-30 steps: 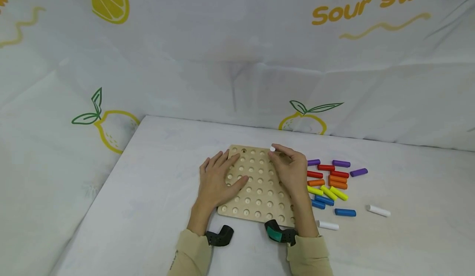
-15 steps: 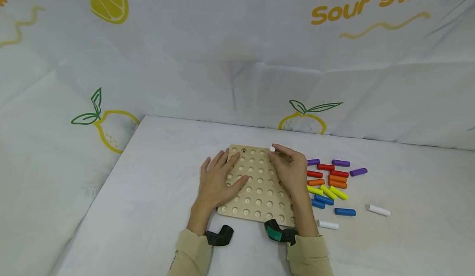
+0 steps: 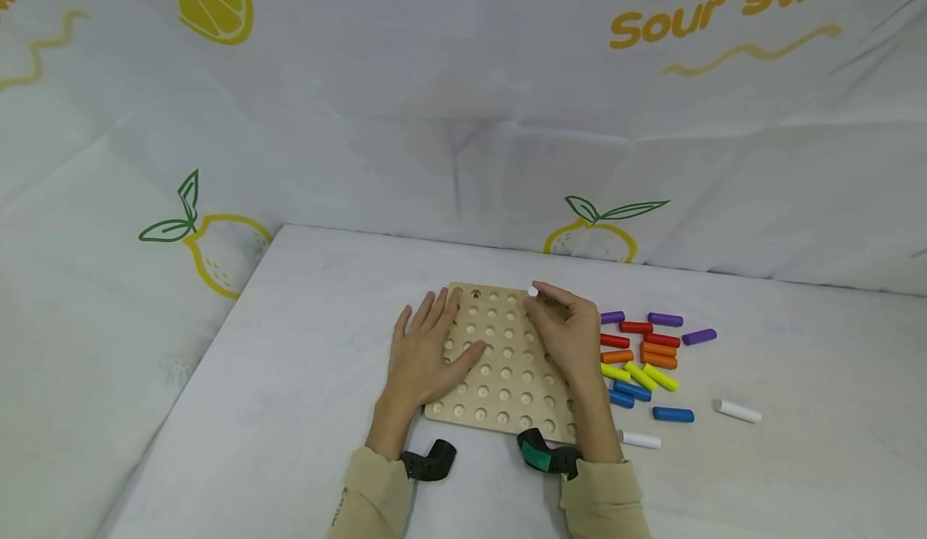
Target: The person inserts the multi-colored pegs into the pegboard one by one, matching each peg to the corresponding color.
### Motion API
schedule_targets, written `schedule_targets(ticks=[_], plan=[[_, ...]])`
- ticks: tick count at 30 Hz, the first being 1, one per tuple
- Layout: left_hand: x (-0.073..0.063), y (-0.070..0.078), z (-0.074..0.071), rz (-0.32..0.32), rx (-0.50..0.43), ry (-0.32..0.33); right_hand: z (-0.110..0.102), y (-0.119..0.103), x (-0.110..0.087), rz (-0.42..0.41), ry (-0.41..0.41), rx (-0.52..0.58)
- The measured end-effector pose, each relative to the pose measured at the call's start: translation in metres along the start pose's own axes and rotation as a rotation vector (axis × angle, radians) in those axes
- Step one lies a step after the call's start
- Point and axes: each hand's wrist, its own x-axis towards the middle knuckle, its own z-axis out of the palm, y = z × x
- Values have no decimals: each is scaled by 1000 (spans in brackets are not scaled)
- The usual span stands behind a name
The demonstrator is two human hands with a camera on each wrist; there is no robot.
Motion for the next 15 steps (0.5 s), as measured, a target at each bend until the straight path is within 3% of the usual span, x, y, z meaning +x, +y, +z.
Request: schedule_targets(ticks=[15], plan=[[1, 0, -2, -29, -5, 3, -3, -2, -4, 14, -8, 22]])
